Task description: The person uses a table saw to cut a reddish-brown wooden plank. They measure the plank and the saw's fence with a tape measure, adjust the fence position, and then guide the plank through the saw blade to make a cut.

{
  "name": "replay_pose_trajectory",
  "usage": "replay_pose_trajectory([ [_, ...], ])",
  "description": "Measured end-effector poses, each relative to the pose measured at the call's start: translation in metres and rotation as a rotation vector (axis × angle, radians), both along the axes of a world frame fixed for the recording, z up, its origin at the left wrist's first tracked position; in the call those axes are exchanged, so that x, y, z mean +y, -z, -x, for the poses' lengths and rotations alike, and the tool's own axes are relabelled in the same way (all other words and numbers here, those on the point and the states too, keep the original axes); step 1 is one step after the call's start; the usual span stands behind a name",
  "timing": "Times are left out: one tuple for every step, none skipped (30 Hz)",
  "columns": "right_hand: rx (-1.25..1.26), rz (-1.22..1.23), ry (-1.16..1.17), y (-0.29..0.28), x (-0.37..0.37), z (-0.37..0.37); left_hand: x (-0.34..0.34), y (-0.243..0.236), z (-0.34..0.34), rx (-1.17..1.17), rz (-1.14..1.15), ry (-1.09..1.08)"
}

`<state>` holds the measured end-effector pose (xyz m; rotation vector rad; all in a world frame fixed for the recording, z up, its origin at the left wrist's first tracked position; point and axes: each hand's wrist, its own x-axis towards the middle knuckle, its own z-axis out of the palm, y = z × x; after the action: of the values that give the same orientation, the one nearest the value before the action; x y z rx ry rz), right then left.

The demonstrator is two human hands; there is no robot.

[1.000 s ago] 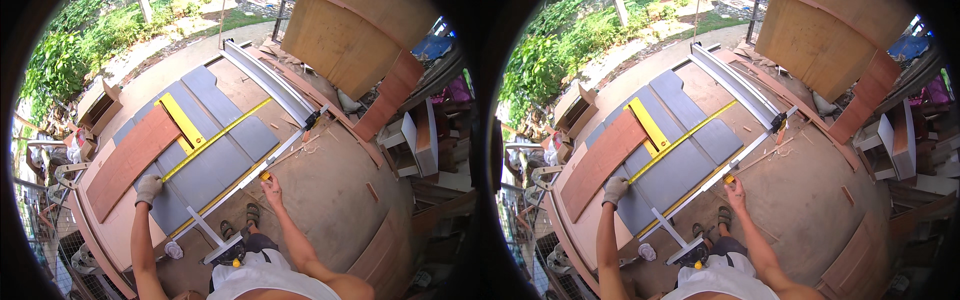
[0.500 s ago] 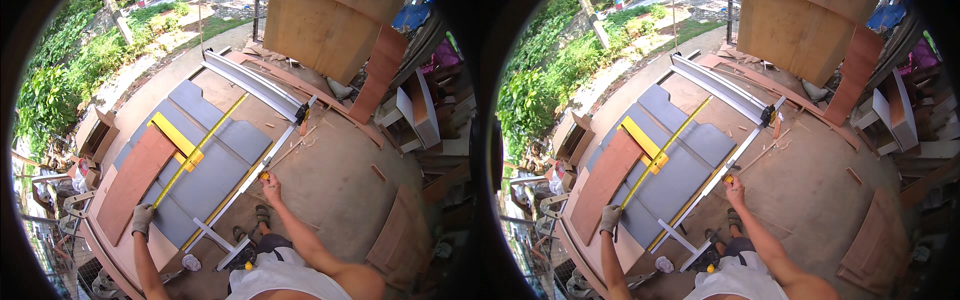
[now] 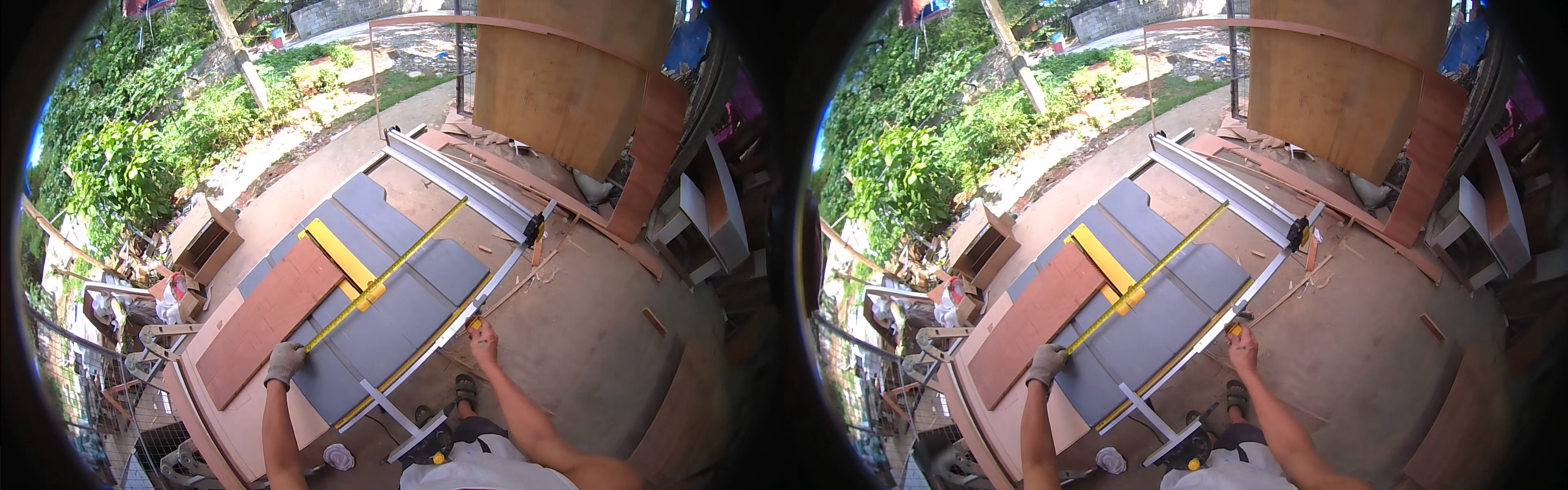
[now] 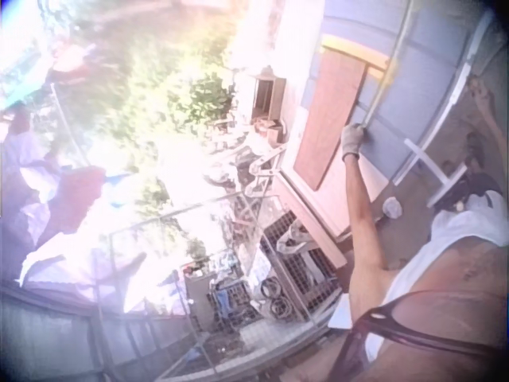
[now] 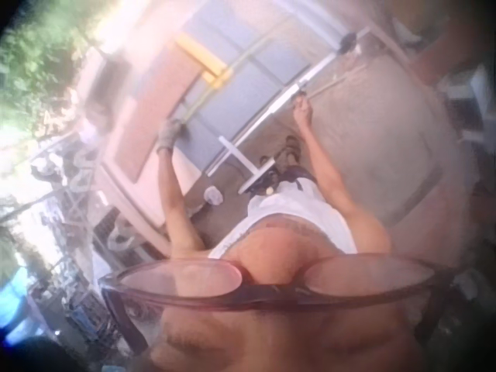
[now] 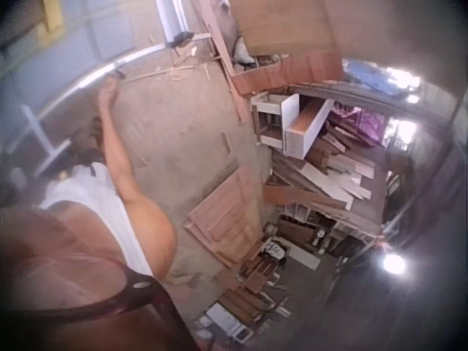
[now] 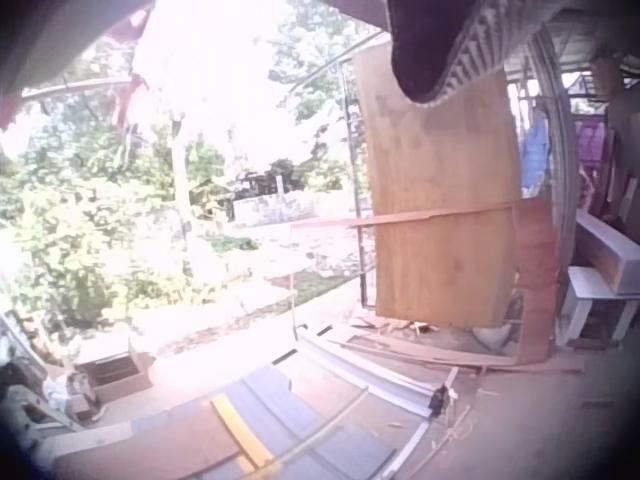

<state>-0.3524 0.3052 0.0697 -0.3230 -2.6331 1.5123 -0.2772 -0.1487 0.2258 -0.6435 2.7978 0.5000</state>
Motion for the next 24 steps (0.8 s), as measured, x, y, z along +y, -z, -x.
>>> replay_pose_trajectory([
  [-0.010, -0.001, -0.005, -0.005, -0.004, 0.000, -0.005, 0.001, -0.003, 0.034, -0.008, 0.003],
  [-0.028, -0.010, 0.000, -0.009, -0.003, -0.002, -0.006, 0.004, -0.002, 0.028, -0.020, -0.007],
  [-0.046, -0.017, 0.007, -0.012, -0.002, -0.003, -0.007, 0.007, 0.001, 0.021, -0.029, -0.014],
  [-0.030, -0.025, -0.002, -0.015, -0.003, 0.002, -0.009, 0.007, 0.003, 0.015, -0.036, -0.020],
  [-0.030, -0.039, 0.004, -0.011, -0.001, 0.002, -0.007, 0.009, 0.004, 0.006, -0.032, -0.021],
  [-0.027, -0.047, 0.022, -0.009, 0.002, 0.001, -0.002, 0.009, 0.009, 0.001, -0.024, -0.010],
  [-0.018, -0.053, 0.017, -0.008, 0.004, -0.003, 0.002, 0.009, 0.012, -0.005, -0.014, 0.002],
  [-0.008, -0.056, 0.003, -0.007, 0.000, -0.005, -0.002, 0.014, 0.007, 0.005, -0.005, 0.022],
  [0.016, -0.054, -0.027, -0.007, -0.008, -0.001, -0.010, 0.019, -0.004, 0.029, 0.008, 0.025],
  [0.021, -0.037, -0.037, -0.009, -0.010, 0.001, -0.019, 0.024, -0.011, 0.055, 0.020, 0.042],
  [0.029, -0.020, -0.045, -0.012, -0.009, -0.001, -0.030, 0.034, -0.019, 0.073, -0.048, 0.010],
  [0.037, -0.015, -0.056, -0.014, -0.004, -0.001, -0.026, 0.033, -0.016, 0.089, -0.127, -0.026],
  [-0.003, -0.066, -0.044, -0.016, -0.002, 0.000, -0.025, 0.030, -0.020, 0.114, -0.120, -0.005],
  [-0.029, -0.101, -0.030, -0.014, 0.007, -0.004, -0.008, 0.017, -0.020, 0.135, -0.121, 0.020],
  [-0.038, -0.124, -0.043, -0.018, 0.005, -0.002, -0.018, 0.021, -0.030, 0.115, -0.100, 0.014],
  [-0.048, -0.148, -0.057, -0.021, 0.005, 0.002, -0.029, 0.027, -0.045, 0.094, -0.081, 0.005],
  [-0.089, -0.132, -0.065, -0.023, 0.007, 0.004, -0.025, 0.023, -0.053, 0.112, -0.058, 0.046],
  [-0.133, -0.114, -0.087, -0.027, 0.006, 0.004, -0.029, 0.026, -0.065, 0.118, -0.135, 0.002],
  [-0.178, -0.096, -0.111, -0.030, 0.008, 0.006, -0.033, 0.030, -0.077, 0.125, -0.212, -0.045],
  [-0.187, -0.139, -0.173, -0.030, 0.018, 0.011, -0.036, 0.035, -0.089, 0.129, -0.296, -0.088],
  [-0.196, -0.177, -0.243, -0.028, 0.027, 0.019, -0.041, 0.043, -0.099, 0.154, -0.426, -0.176],
  [-0.204, -0.215, -0.315, -0.026, 0.038, 0.030, -0.045, 0.050, -0.112, 0.181, -0.444, -0.197],
  [-0.270, -0.292, -0.351, -0.041, 0.044, 0.042, -0.043, 0.053, -0.128, 0.207, -0.453, -0.230],
  [-0.332, -0.368, -0.388, -0.065, 0.047, 0.057, -0.036, 0.050, -0.140, 0.236, -0.460, -0.263],
])
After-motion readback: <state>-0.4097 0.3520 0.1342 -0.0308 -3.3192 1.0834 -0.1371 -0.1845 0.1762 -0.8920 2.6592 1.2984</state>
